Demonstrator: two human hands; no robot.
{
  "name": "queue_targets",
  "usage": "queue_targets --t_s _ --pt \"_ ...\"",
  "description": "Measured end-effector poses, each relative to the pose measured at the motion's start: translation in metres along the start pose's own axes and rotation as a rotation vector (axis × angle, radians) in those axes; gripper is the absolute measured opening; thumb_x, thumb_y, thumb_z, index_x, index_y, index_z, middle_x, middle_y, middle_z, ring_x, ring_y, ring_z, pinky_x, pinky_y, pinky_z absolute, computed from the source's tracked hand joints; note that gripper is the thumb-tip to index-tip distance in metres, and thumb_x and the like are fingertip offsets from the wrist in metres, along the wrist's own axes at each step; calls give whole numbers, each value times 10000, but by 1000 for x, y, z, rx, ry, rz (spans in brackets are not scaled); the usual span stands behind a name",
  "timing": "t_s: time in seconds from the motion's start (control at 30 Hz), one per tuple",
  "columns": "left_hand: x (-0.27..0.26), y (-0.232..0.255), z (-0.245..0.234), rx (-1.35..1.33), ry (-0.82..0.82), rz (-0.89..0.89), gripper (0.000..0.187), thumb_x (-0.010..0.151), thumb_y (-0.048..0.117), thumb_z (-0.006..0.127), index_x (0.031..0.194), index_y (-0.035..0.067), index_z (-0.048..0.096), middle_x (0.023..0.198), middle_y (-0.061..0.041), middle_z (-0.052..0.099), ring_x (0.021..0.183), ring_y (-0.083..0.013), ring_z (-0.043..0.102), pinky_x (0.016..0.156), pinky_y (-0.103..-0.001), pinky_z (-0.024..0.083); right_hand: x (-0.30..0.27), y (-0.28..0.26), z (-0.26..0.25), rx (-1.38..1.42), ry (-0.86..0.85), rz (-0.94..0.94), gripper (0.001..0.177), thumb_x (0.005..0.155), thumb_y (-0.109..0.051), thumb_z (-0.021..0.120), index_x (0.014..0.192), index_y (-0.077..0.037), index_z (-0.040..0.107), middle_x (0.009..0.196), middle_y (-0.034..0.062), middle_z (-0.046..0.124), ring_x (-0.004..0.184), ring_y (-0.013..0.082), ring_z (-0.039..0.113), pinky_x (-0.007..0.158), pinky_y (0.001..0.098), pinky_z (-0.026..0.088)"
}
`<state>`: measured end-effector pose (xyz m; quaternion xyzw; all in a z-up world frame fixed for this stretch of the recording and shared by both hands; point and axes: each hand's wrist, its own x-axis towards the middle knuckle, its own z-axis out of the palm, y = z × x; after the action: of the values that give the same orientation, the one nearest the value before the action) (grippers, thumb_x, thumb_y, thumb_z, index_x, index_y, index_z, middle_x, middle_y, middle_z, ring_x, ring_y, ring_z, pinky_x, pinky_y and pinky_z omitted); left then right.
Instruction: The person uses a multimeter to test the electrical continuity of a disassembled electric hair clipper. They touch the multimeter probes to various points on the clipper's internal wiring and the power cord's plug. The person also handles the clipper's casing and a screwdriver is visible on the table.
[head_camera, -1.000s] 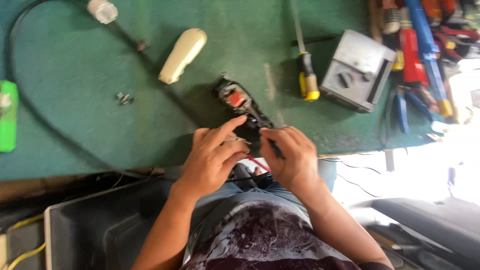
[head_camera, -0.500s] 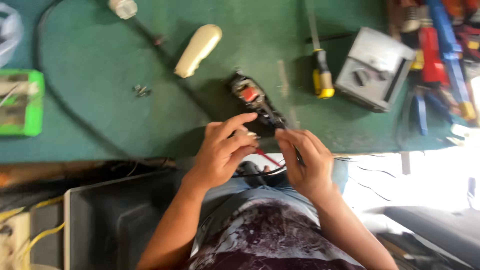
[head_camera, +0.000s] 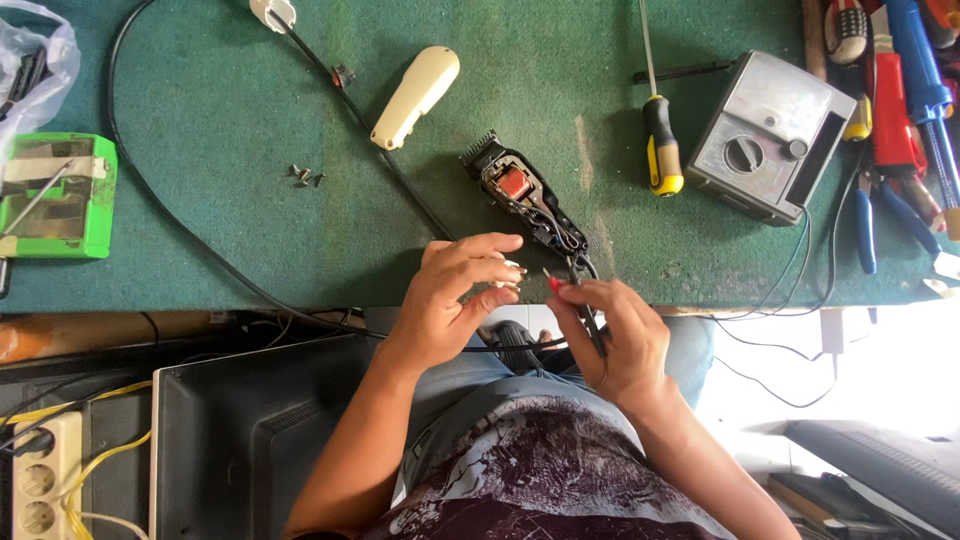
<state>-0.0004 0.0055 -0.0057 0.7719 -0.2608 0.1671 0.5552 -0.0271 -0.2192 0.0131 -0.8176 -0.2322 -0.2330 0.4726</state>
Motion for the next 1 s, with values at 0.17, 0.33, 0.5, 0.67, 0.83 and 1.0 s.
queue_targets --t_s 0.17,0.33,0.5,0.67,0.83,1.0 --pt "-1 6 0 -84 4 -41 280 959 204 824 1219 162 730 1296 -48 779 1132 -226 760 1035 -345 451 8 -4 5 -42 29 -13 165 883 -27 864 1025 -41 781 876 131 785 657 317 728 617 396 601" --pt "-5 7 2 -151 -6 -110 377 958 185 826 1274 87 646 1192 -55 836 1062 -188 696 1031 -291 449 11 -9 10 22 -12 -12 144 910 -10 825 1037 -24 757 868 149 781 647 353 723 594 427 602" --pt "-4 7 -2 -152 -27 -121 398 957 199 830 1274 85 617 1189 -45 841 1058 -181 702 1037 -303 453 7 -5 16 36 4 -17 132 905 -12 838 1012 -29 764 865 149 785 635 344 719 608 399 608" --pt "-10 4 0 -119 -30 -143 380 931 212 853 1227 93 647 1133 -72 855 995 -208 673 1019 -302 449 6 -5 14 61 -14 -7 137 917 -27 828 1035 -28 758 898 146 795 666 352 737 627 410 619" --pt "-10 1 3 -153 -41 -171 370 917 201 874 1200 99 659 1143 -107 852 982 -179 680 994 -297 474 12 -12 14 96 6 36 220 900 -13 837 1110 -21 770 889 140 789 654 308 728 657 393 625" --pt "-2 8 -6 -367 -38 -264 488 920 163 873 1291 92 564 1172 -129 836 1043 -180 744 1002 -381 529 13 -14 16 140 3 47 217 896 -7 839 1102 -13 770 895 157 800 688 340 767 669 401 634"
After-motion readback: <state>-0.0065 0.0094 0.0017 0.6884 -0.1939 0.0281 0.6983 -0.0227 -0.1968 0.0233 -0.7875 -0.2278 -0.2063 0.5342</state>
